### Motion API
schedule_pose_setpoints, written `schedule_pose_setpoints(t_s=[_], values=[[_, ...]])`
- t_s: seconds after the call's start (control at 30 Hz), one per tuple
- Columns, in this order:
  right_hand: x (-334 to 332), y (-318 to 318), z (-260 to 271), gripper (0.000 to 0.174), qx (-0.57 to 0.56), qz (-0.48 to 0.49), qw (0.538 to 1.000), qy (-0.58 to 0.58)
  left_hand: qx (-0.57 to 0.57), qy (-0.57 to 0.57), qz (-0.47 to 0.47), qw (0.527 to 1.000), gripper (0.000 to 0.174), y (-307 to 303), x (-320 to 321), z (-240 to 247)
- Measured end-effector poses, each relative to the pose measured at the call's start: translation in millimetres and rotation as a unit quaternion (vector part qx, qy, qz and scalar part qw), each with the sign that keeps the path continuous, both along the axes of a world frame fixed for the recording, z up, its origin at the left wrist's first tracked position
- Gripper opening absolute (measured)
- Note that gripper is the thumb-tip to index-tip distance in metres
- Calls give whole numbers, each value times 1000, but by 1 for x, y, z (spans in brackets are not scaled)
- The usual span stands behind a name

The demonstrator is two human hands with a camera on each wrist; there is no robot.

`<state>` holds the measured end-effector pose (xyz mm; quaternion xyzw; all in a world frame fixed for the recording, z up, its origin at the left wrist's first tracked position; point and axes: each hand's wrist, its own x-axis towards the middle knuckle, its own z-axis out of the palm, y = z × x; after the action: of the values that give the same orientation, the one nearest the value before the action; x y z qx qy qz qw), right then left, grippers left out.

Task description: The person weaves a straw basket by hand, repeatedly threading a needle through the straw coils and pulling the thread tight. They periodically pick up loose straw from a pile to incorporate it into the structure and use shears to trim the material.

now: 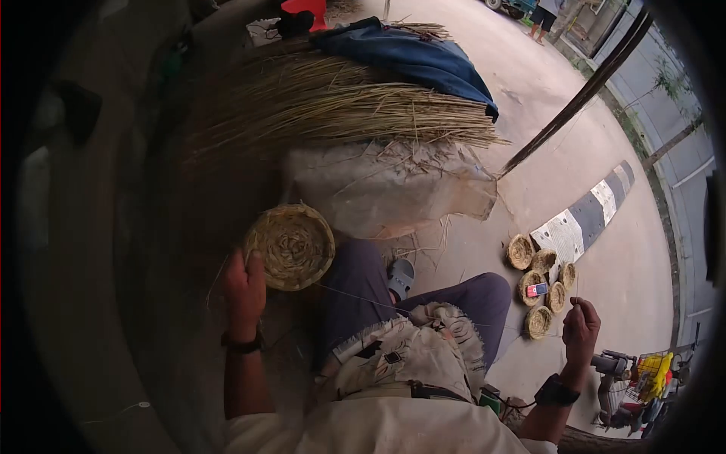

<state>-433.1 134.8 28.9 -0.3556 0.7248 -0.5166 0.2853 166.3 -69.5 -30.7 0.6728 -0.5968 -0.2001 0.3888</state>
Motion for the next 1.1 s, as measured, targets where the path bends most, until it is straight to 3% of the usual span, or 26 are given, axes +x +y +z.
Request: schedule_pose_setpoints(t_s=[0.13,0.2,0.27,0.33,0.43,1.0,1.1], values=[[107,-38,-1,17,53,214,975,-36,-32,38,-121,991,23,3,-49,10],[159,-66,8,14,65,390,919,4,-23,36,-176,983,23,9,-69,9],[207,-95,6,14,-47,470,872,130,-36,41,-215,975,23,16,-90,11],[239,-111,-4,14,-97,450,868,184,-49,36,-238,969,24,23,-103,15],[250,-118,-10,16,-83,448,865,208,-57,33,-253,965,24,33,-115,21],[246,-101,-15,17,-81,445,871,191,-45,23,-274,960,23,50,-134,35],[249,-101,-31,25,-95,445,858,237,-40,1,-262,964,22,56,-138,32]])
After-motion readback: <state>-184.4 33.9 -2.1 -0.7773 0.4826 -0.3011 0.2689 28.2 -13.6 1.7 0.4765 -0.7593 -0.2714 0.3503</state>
